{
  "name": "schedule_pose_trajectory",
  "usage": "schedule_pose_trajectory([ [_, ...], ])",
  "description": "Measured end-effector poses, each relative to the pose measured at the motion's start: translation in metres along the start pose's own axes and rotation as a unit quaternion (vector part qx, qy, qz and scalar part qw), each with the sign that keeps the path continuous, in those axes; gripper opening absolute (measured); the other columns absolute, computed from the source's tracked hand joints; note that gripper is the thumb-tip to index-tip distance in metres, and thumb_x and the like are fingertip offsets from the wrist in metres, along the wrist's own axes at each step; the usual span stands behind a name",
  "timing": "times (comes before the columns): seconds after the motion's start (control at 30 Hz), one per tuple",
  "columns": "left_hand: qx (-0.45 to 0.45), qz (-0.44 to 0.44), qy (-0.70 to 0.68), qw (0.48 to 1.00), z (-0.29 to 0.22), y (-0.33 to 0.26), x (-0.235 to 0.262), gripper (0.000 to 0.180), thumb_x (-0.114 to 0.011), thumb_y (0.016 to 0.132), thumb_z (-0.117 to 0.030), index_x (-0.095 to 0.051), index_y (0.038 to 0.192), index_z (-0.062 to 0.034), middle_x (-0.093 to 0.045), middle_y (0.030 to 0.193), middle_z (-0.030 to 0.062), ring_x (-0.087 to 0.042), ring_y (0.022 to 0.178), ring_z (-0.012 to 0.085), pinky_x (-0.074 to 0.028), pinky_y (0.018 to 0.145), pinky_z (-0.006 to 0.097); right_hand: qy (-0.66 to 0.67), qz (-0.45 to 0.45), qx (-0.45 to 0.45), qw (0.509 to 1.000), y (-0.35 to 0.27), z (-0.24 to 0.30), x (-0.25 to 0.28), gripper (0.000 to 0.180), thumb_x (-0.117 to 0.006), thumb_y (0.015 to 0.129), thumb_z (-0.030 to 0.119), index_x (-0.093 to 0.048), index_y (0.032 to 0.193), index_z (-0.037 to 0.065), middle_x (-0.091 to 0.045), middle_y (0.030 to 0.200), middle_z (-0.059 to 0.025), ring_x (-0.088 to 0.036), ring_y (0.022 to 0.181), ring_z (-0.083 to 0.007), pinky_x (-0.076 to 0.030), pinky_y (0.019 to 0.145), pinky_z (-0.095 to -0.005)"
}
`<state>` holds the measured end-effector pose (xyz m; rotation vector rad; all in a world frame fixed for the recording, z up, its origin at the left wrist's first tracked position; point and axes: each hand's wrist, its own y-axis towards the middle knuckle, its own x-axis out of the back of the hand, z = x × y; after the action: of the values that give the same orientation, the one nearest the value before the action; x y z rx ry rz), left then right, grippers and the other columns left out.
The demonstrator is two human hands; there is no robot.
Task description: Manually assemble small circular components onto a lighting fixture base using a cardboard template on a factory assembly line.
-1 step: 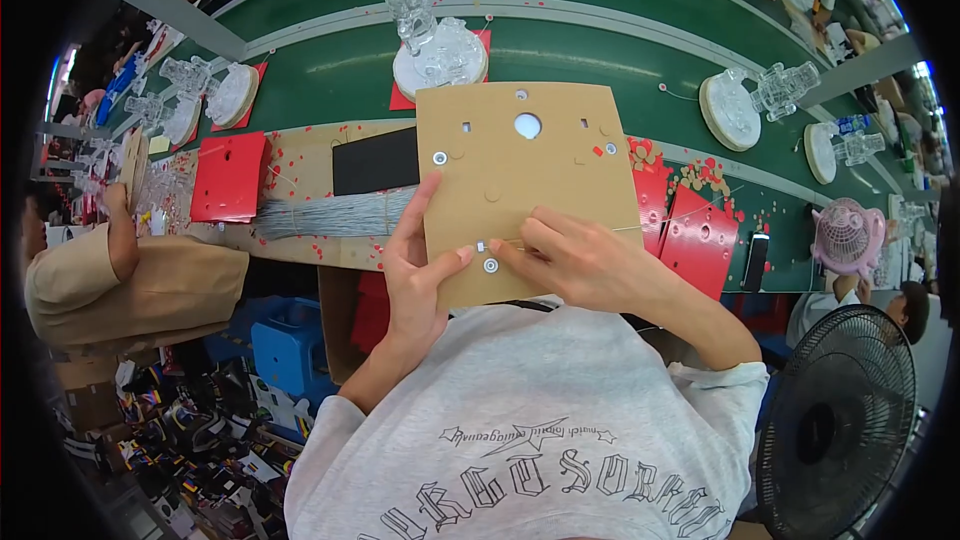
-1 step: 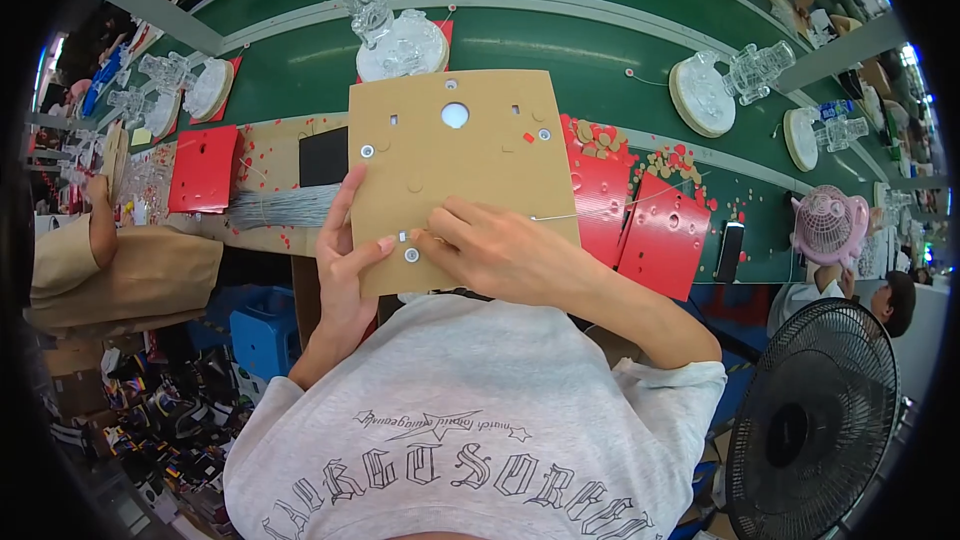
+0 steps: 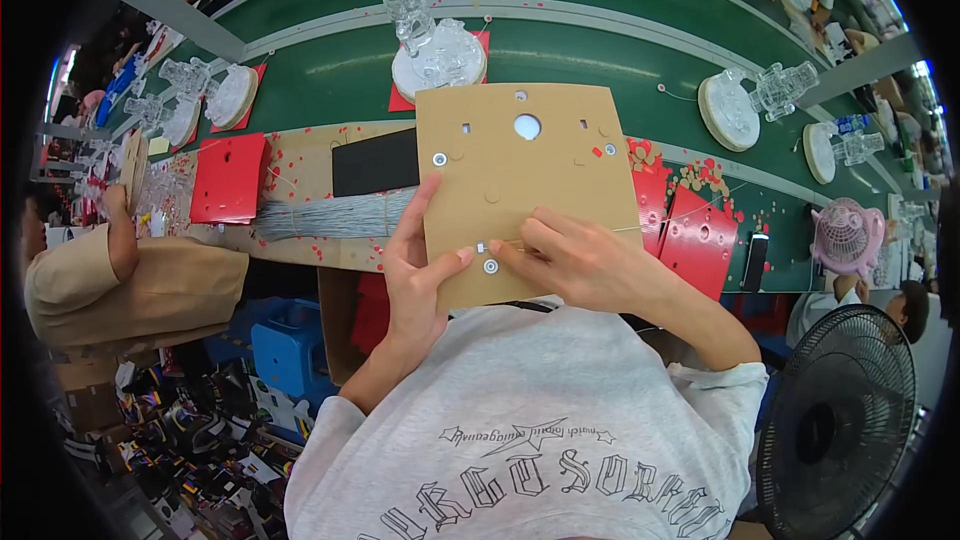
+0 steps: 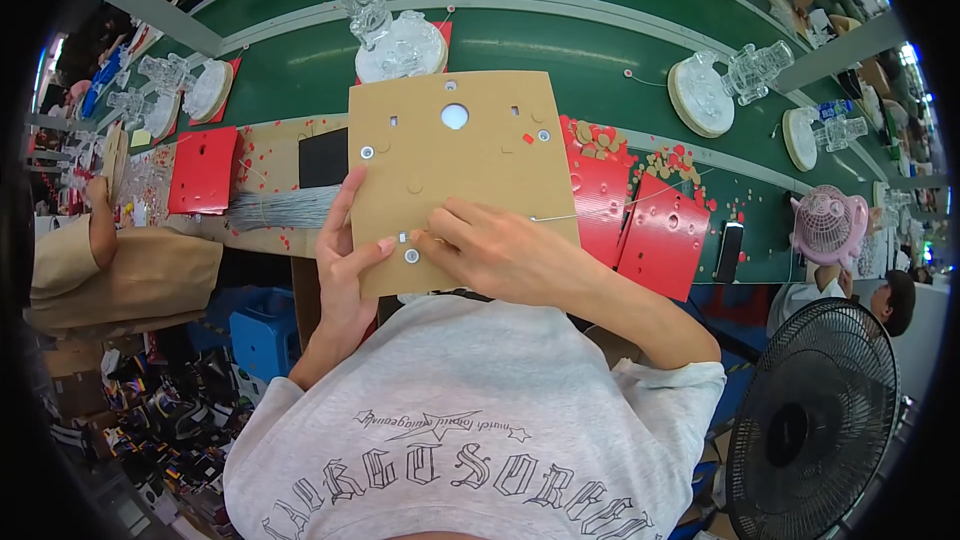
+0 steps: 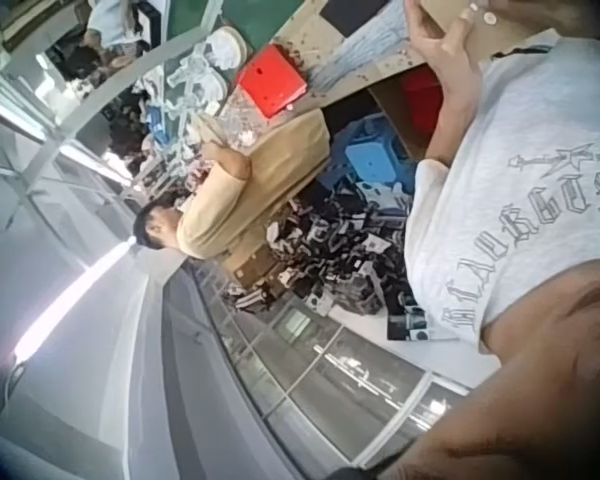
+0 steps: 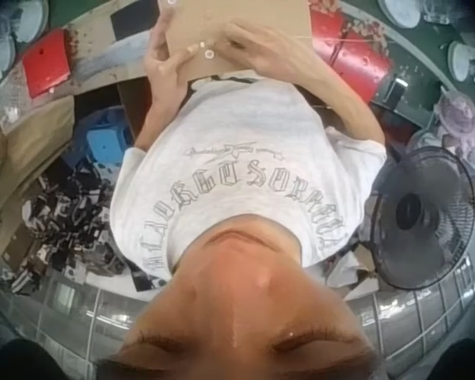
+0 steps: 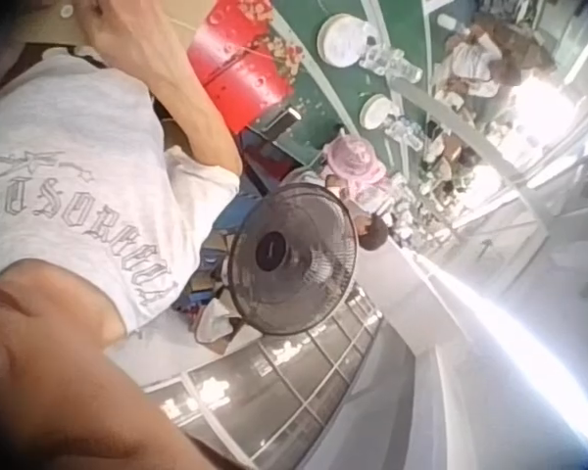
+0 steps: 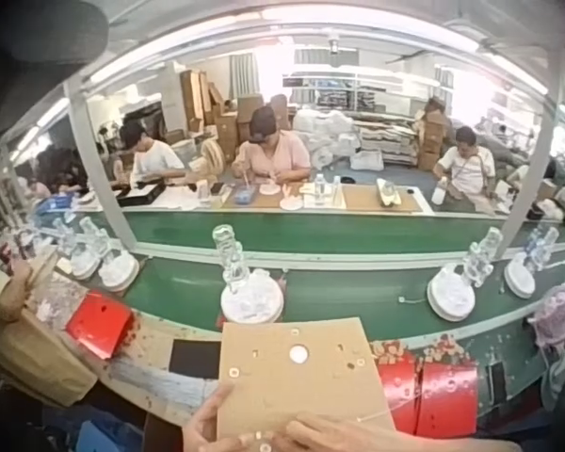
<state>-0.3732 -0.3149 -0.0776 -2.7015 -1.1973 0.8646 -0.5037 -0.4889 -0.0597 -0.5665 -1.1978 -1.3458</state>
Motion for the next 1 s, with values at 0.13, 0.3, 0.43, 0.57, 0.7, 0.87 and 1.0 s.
schedule_pose_trajectory([
  [0.13,-0.006,-0.008,0.009,1.000,0.002,0.000,0.001,0.078,-0.062,0.076,0.014,-0.042,0.151,0.0006,-0.055,0.139,0.0130,-0.054,0.129,0.0202,-0.045,0.106,0.034,-0.002,0.001,0.007,1.000,0.000,0.001,-0.001,0.047,-0.063,0.084,0.012,-0.063,0.129,0.000,-0.042,0.087,-0.0061,-0.053,0.083,-0.0185,-0.051,0.068,-0.0315],
  [0.3,0.000,-0.010,0.017,1.000,0.006,-0.001,0.004,0.073,-0.061,0.074,0.014,-0.047,0.144,-0.0004,-0.057,0.133,0.0116,-0.056,0.125,0.0201,-0.046,0.103,0.033,-0.044,0.021,0.015,0.999,0.001,0.005,-0.001,0.035,-0.064,0.087,0.011,-0.065,0.118,-0.004,-0.051,0.092,-0.0077,-0.060,0.087,-0.0197,-0.055,0.071,-0.0320],
  [0.43,-0.001,-0.018,0.000,1.000,0.006,0.000,0.003,0.070,-0.060,0.072,0.013,-0.050,0.140,-0.0020,-0.058,0.129,0.0104,-0.057,0.120,0.0193,-0.047,0.100,0.032,-0.066,0.018,0.023,0.997,0.002,0.006,-0.004,0.034,-0.064,0.088,0.012,-0.066,0.117,-0.005,-0.051,0.091,-0.0077,-0.060,0.085,-0.0192,-0.054,0.069,-0.0316],
  [0.57,-0.008,-0.020,-0.006,1.000,0.006,-0.001,0.003,0.068,-0.060,0.072,0.012,-0.050,0.138,-0.0028,-0.059,0.126,0.0098,-0.058,0.117,0.0189,-0.048,0.099,0.032,-0.105,0.001,0.044,0.994,0.005,0.006,-0.007,0.046,-0.067,0.079,0.012,-0.066,0.123,-0.004,-0.048,0.087,-0.0050,-0.056,0.082,-0.0167,-0.053,0.067,-0.0291],
  [0.7,-0.003,-0.022,-0.004,1.000,0.007,-0.001,0.003,0.066,-0.060,0.072,0.011,-0.051,0.136,-0.0034,-0.059,0.124,0.0095,-0.058,0.117,0.0189,-0.048,0.097,0.031,-0.087,-0.010,0.035,0.996,0.005,0.006,-0.008,0.046,-0.067,0.079,0.012,-0.066,0.121,-0.006,-0.048,0.087,-0.0052,-0.056,0.082,-0.0173,-0.053,0.068,-0.0291],
  [0.87,0.000,-0.018,-0.006,1.000,0.007,-0.001,0.002,0.067,-0.059,0.072,0.012,-0.050,0.136,-0.0038,-0.058,0.124,0.0099,-0.058,0.116,0.0192,-0.048,0.097,0.031,-0.121,-0.018,0.065,0.990,0.004,0.005,-0.010,0.045,-0.067,0.079,0.012,-0.066,0.120,-0.007,-0.048,0.086,-0.0055,-0.057,0.082,-0.0181,-0.052,0.067,-0.0294],
  [1.0,-0.008,-0.011,-0.010,1.000,0.007,-0.003,0.002,0.066,-0.059,0.072,0.012,-0.049,0.135,-0.0040,-0.057,0.124,0.0101,-0.057,0.115,0.0190,-0.048,0.097,0.031,-0.104,-0.034,0.055,0.992,0.004,0.008,-0.012,0.042,-0.066,0.080,0.011,-0.067,0.117,-0.008,-0.048,0.084,-0.0053,-0.057,0.079,-0.0182,-0.052,0.068,-0.0294],
])
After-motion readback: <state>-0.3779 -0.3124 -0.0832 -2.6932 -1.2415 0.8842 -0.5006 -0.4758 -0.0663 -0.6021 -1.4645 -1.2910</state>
